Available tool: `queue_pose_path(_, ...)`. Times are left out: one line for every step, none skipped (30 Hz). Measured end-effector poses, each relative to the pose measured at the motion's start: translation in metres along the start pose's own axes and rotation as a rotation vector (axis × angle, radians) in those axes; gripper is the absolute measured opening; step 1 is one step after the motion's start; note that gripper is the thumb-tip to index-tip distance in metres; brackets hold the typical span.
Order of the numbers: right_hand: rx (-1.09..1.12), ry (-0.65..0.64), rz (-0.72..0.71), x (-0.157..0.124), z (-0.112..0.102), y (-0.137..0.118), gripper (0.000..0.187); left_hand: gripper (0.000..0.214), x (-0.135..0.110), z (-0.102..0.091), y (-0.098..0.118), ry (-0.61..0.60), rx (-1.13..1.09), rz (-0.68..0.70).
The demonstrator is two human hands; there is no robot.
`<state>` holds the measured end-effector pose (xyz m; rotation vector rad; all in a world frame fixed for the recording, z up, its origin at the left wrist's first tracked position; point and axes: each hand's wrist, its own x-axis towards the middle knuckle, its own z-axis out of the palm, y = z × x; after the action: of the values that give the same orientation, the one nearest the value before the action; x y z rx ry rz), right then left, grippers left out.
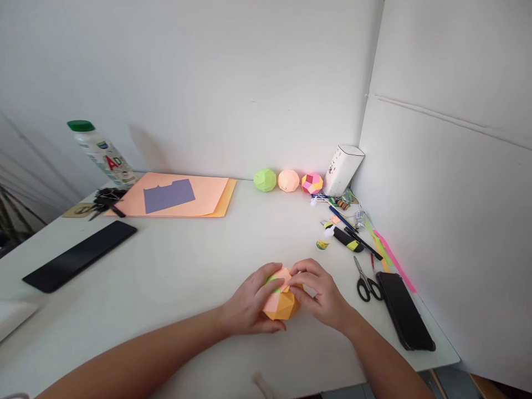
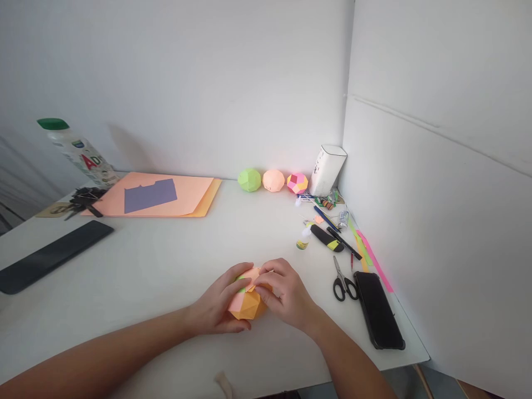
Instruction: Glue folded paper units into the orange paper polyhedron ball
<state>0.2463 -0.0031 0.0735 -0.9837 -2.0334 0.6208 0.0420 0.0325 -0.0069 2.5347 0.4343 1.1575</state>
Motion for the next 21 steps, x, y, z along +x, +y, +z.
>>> queue_pose_path(-0.008,-0.001,-0.009,0.0002,-0.0001,-0.0003,0.016,0.077,0.0000,0.0000,0.0001,-0.001,0.003,-0.001)
queue_pose_path(-0.017,-0.005,-0.017,0.0005,-0.0002,-0.0006,0.016,0.077,0.0001,-0.0002,0.0003,-0.002,0.004,0.000)
queue_pose_path(-0.024,-0.011,-0.024,0.0007,-0.0004,-0.0008,0.016,0.076,0.0004,-0.0006,0.0005,-0.002,0.003,0.002)
queue_pose_path(-0.029,-0.017,-0.030,0.0009,-0.0007,-0.0011,0.016,0.075,0.0009,-0.0011,0.0008,0.000,-0.002,0.006)
queue_pose_path(-0.029,-0.026,-0.032,0.0010,-0.0010,-0.0014,0.016,0.075,0.0014,-0.0017,0.0011,-0.003,-0.010,0.011)
queue_pose_path(-0.022,-0.033,-0.030,0.0010,-0.0014,-0.0018,0.016,0.074,0.0020,-0.0024,0.0013,-0.008,-0.020,0.016)
queue_pose_path(-0.008,-0.042,-0.023,0.0009,-0.0019,-0.0022,0.016,0.073,0.0025,-0.0031,0.0014,-0.015,-0.029,0.021)
queue_pose_path(0.010,-0.051,-0.009,0.0006,-0.0024,-0.0027,0.016,0.072,0.0030,-0.0037,0.0015,-0.022,-0.036,0.026)
queue_pose_path(0.031,-0.064,0.013,0.0002,-0.0030,-0.0033,0.015,0.072,0.0035,-0.0041,0.0014,-0.029,-0.041,0.030)
queue_pose_path(0.052,-0.079,0.040,-0.0002,-0.0037,-0.0038,0.014,0.071,0.0037,-0.0044,0.0012,-0.034,-0.042,0.035)
queue_pose_path(0.073,-0.097,0.069,-0.0006,-0.0044,-0.0044,0.012,0.071,0.0039,-0.0045,0.0010,-0.036,-0.043,0.043)
queue_pose_path(0.092,-0.115,0.095,-0.0009,-0.0053,-0.0049,0.011,0.071,0.0040,-0.0045,0.0008,-0.035,-0.042,0.053)
queue_pose_path(0.109,-0.133,0.116,-0.0012,-0.0061,-0.0054,0.010,0.071,0.0040,-0.0044,0.0006,-0.033,-0.040,0.064)
queue_pose_path(0.123,-0.148,0.132,-0.0014,-0.0069,-0.0057,0.009,0.071,0.0040,-0.0044,0.0005,-0.032,-0.036,0.073)
queue_pose_path(0.134,-0.159,0.142,-0.0016,-0.0076,-0.0060,0.008,0.070,0.0040,-0.0045,0.0005,-0.032,-0.032,0.080)
queue_pose_path(0.141,-0.168,0.148,-0.0016,-0.0082,-0.0062,0.007,0.070,0.0041,-0.0047,0.0007,-0.034,-0.026,0.086)
queue_pose_path(0.146,-0.176,0.152,-0.0015,-0.0085,-0.0064,0.007,0.070,0.0042,-0.0050,0.0010,-0.039,-0.019,0.091)
queue_pose_path(0.149,-0.183,0.156,-0.0014,-0.0087,-0.0066,0.007,0.069,0.0043,-0.0054,0.0014,-0.041,-0.010,0.095)
queue_pose_path(0.152,-0.188,0.157,-0.0013,-0.0087,-0.0068,0.007,0.069,0.0043,-0.0057,0.0019,-0.042,0.000,0.100)
queue_pose_path(0.155,-0.193,0.157,-0.0011,-0.0086,-0.0071,0.007,0.069,0.0043,-0.0060,0.0024,-0.040,0.013,0.105)
queue_pose_path(0.157,-0.196,0.157,-0.0009,-0.0084,-0.0074,0.007,0.068,0.0041,-0.0062,0.0028,-0.037,0.026,0.108)
